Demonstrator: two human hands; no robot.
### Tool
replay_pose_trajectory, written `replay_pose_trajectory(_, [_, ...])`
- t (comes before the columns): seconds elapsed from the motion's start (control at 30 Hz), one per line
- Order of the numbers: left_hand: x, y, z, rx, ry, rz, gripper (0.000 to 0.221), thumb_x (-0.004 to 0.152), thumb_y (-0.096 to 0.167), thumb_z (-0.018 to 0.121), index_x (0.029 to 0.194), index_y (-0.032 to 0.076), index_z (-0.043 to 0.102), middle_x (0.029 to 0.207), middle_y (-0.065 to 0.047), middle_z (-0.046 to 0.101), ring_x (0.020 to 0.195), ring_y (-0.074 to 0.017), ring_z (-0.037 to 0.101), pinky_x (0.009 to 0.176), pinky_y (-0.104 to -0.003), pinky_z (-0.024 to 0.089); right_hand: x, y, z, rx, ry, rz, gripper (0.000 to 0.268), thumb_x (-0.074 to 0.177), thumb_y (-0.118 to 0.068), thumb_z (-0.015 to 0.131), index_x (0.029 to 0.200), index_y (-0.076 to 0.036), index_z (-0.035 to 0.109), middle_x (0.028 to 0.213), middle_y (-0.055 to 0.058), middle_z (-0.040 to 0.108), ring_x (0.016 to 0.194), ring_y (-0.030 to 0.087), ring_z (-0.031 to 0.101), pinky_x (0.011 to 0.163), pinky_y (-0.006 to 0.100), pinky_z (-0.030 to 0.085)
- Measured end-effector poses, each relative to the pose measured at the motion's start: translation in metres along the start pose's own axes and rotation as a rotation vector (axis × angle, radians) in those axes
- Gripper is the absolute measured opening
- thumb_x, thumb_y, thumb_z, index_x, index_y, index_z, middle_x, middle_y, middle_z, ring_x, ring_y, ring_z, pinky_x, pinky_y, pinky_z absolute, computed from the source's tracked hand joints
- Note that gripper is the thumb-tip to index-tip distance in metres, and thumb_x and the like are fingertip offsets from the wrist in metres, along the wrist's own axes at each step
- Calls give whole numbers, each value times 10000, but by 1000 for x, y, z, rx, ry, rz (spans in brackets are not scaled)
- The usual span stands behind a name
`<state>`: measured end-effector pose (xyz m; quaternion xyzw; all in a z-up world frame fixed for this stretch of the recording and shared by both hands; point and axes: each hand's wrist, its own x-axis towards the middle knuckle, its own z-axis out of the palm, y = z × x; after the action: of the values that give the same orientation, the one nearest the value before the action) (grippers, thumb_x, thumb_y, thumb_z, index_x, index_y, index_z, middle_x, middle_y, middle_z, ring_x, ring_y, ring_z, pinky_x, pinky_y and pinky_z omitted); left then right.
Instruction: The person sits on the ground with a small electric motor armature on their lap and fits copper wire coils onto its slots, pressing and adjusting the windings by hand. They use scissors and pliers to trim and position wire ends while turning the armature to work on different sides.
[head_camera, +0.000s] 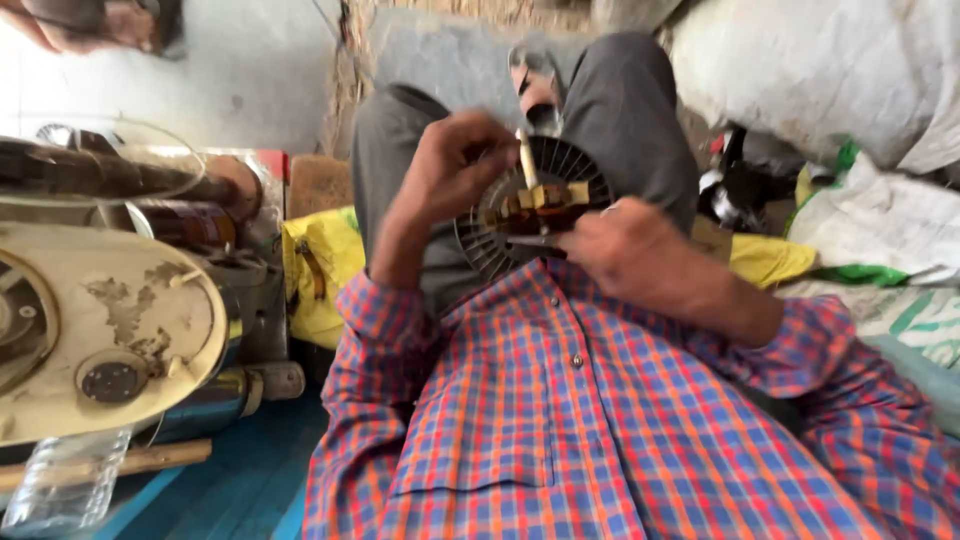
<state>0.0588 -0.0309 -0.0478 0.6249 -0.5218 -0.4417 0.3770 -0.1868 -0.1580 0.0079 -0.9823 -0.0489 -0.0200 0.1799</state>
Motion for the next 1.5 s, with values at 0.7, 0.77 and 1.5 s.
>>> replay_pose_trajectory(0.7, [-13, 19, 27, -320, 319, 25, 79, 954, 109, 756, 1010, 54, 760, 964, -95, 727, 906, -255, 690, 799, -412, 566, 12, -10, -40, 212, 152, -63, 150, 889, -226, 722, 826, -92, 698, 716, 90, 568, 623, 278, 566, 575, 428, 434])
replay_pose_trajectory(0.77, [-21, 65, 37, 73, 370, 325, 98, 839, 94, 750, 935, 80, 755, 1015, -110, 710, 941, -296, 691, 830, -440, 569, 8, 19, -32, 158, 217, 47, 147, 936, -207, 756, 860, -84, 734, 684, 90, 546, 584, 251, 542, 552, 412, 419])
replay_pose_trajectory(1.5, [-38, 100, 47, 836, 538, 576, 234, 739, 117, 776, 972, 103, 773, 1211, -89, 690, 1200, -301, 567, 1008, -547, 418, 17, 71, 22, 351, 330, 234, 103, 929, -191, 810, 912, -92, 785, 710, 76, 620, 639, 225, 583, 602, 387, 444])
